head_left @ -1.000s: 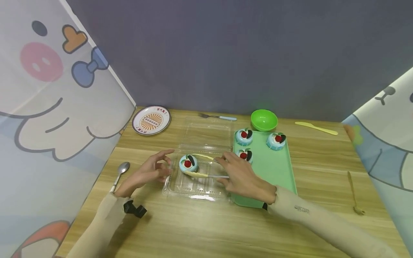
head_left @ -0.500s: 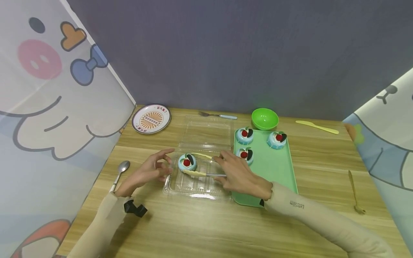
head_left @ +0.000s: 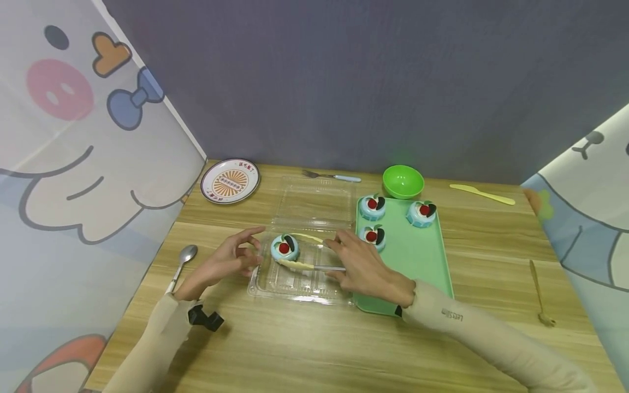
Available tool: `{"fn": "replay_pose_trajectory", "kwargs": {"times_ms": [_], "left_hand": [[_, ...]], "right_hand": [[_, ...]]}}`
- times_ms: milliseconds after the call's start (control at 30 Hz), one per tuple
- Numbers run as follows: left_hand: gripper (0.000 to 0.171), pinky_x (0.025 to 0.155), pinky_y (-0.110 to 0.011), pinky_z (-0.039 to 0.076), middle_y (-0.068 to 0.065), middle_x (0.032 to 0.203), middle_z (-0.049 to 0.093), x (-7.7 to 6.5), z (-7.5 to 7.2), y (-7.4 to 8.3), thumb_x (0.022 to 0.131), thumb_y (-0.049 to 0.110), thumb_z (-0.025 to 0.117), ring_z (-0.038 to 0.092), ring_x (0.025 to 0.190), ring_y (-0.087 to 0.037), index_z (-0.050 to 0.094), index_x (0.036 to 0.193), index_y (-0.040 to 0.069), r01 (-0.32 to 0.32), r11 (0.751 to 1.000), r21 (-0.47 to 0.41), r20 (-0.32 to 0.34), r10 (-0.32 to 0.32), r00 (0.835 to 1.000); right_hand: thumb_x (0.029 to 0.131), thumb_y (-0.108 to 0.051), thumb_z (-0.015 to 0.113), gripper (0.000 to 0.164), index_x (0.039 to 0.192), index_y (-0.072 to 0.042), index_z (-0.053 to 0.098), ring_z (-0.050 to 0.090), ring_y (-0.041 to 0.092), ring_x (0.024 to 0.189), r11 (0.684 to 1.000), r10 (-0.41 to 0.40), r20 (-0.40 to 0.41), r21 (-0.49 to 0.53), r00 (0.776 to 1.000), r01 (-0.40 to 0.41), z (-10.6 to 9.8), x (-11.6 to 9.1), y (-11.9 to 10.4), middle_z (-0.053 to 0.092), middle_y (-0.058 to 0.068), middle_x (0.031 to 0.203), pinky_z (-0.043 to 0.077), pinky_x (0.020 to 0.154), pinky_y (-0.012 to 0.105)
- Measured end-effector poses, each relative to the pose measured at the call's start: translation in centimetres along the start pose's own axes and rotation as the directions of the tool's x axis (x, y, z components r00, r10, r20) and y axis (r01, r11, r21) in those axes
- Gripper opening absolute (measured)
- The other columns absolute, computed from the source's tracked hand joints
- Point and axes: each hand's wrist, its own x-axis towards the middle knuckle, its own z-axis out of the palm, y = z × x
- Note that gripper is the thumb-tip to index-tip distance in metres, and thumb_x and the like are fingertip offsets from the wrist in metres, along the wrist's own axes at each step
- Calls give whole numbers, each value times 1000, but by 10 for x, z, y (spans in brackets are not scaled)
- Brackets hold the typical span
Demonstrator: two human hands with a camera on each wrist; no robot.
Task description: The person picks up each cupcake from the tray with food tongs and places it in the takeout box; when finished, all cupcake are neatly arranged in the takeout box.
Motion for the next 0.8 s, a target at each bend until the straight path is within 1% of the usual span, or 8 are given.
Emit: {"fn": "replay_pose_trajectory", "kwargs": {"times_ms": [100,233,333,467,533,633,767,800], "left_hand": [[75,62,-36,62,-20,120,43,0,0,0,91,-5,61,60,80,-11,28,155,16,-1,1000,4,-1,1,1000],[75,62,-35,62,-20,121,43,-1,0,0,91,-5,61,60,81,-11,28,155,17,0,1000,2,-5,0,1000],[75,63,-36,63,-21,121,43,-1,0,0,91,-4,61,60,81,-11,28,155,17,-1,1000,0,-6,1,1000],[75,63,-37,63,-21,121,43,-1,1,-1,90,-5,61,60,80,-11,28,155,16,-3,1000,-1,-6,3,1000],[75,63,-38,63,-21,121,43,0,0,-1,90,-6,60,60,79,-10,28,155,16,-2,1000,0,-6,2,1000],[76,63,-39,62,-21,121,43,0,0,-1,90,-6,60,60,80,-11,28,155,16,-3,1000,-2,-3,3,1000],[76,62,-39,62,-23,122,42,0,0,-2,89,-7,60,60,80,-11,27,155,14,-3,1000,-6,-1,3,1000],[76,62,-38,62,-22,121,43,0,0,-2,89,-6,60,60,80,-11,28,155,16,4,1000,-11,-4,-4,1000]], "right_hand": [[74,-38,85,66,130,-11,62,53,14,93,1000,1,-5,-7,1000,-1,1,-2,0,58,2,107,41,52,17],[74,-38,85,66,130,-11,63,55,16,96,1000,0,-27,-15,1000,-1,0,-6,1,59,2,108,46,55,19],[74,-38,85,66,130,-11,63,56,16,95,1000,12,-36,-5,999,-12,-4,-11,1,59,2,108,46,56,20],[75,-38,85,66,130,-11,63,50,13,86,999,46,-47,7,998,-46,-12,-19,2,58,1,107,40,50,18],[75,-38,85,66,130,-11,63,48,12,85,998,62,-61,2,996,-62,-17,-23,4,58,0,107,38,49,17],[74,-38,85,68,132,-11,62,47,12,86,996,87,-83,-3,993,-88,-25,-30,7,58,0,108,38,50,17],[76,-39,84,68,134,-14,60,48,12,89,992,129,-102,3,986,-130,-37,-43,13,57,-3,109,39,52,18],[76,-40,83,68,135,-14,60,48,12,90,990,138,-109,6,984,-139,-40,-47,15,57,-4,109,39,52,18]]}}
